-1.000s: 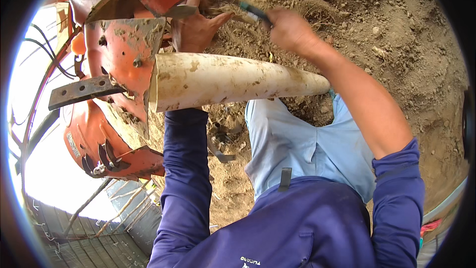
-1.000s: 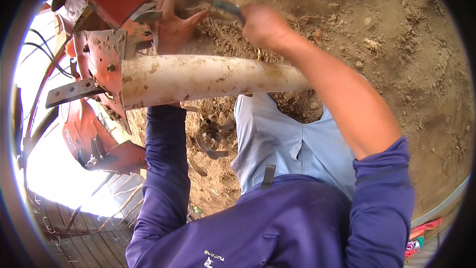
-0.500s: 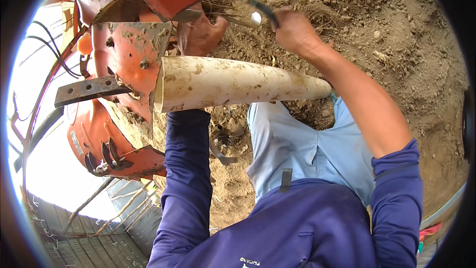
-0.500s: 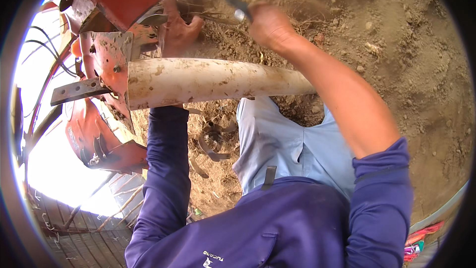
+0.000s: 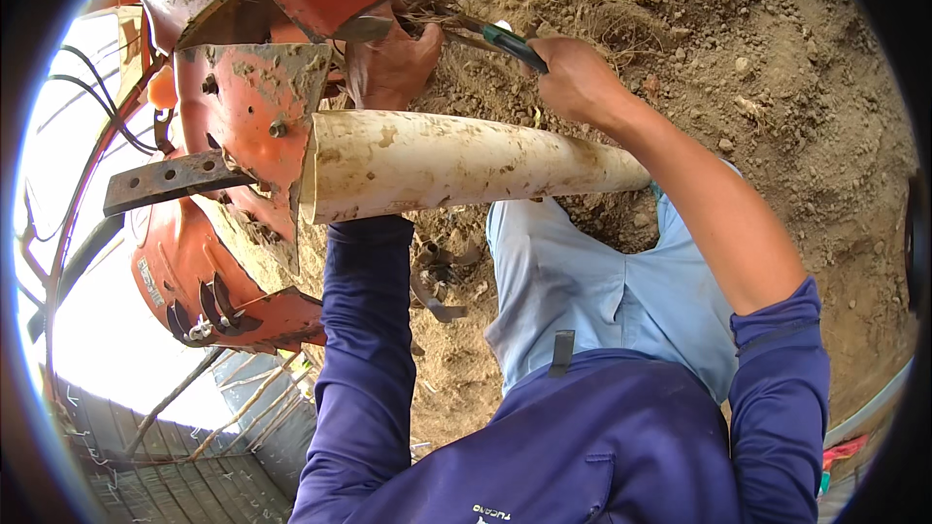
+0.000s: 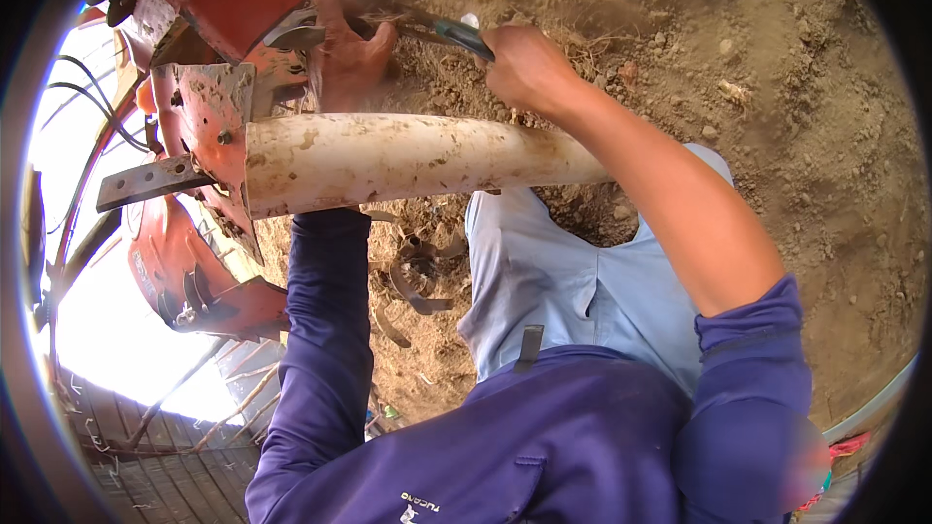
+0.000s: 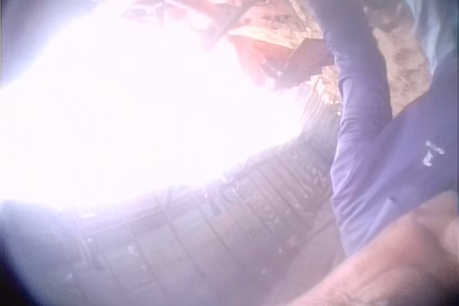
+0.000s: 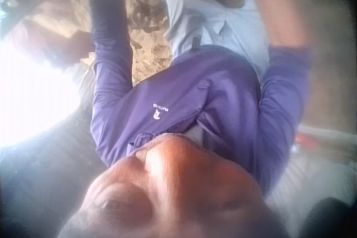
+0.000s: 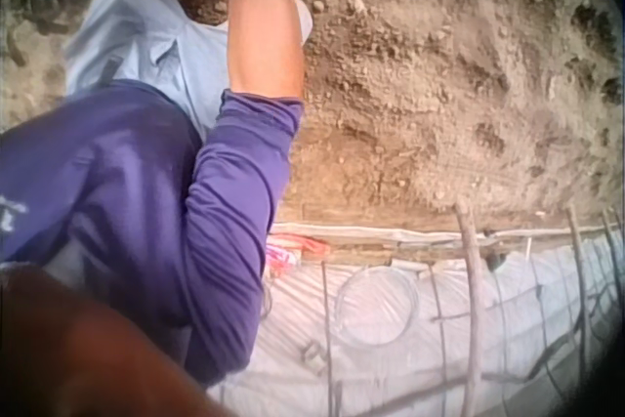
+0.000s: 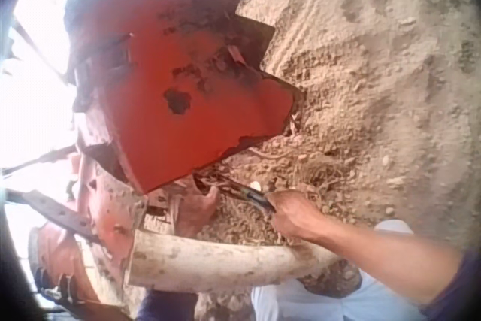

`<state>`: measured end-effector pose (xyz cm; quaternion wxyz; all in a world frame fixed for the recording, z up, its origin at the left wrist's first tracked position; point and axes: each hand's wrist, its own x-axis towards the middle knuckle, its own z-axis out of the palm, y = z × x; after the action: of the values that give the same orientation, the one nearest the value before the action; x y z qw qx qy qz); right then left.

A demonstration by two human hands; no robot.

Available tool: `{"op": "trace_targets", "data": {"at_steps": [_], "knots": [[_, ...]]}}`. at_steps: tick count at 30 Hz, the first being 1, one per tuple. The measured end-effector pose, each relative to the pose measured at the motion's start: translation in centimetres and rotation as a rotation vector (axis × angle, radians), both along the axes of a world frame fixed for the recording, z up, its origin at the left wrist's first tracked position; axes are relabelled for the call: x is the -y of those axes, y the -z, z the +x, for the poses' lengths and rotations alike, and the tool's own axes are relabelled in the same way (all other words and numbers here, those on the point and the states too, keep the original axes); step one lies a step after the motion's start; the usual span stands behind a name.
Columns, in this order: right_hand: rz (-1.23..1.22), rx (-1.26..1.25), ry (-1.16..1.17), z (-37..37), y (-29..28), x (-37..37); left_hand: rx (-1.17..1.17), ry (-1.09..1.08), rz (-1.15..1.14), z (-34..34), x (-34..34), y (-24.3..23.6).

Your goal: The person uses pliers to remove debris from a white pipe attached to an orange machine. They repeatedly pull out dirt and plant matter, then discard it on the ground.

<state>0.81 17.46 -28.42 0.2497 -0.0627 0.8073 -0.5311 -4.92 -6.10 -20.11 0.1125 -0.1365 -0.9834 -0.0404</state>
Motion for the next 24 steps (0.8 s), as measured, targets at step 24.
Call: {"op": "trace_targets", "data": {"at_steps": [24], "knots": [[-0.167,0.182,0.302,0.3,-0.6,1.7,-0.007,0.143,0.047,-0.1,-0.9,-0.5]]}}
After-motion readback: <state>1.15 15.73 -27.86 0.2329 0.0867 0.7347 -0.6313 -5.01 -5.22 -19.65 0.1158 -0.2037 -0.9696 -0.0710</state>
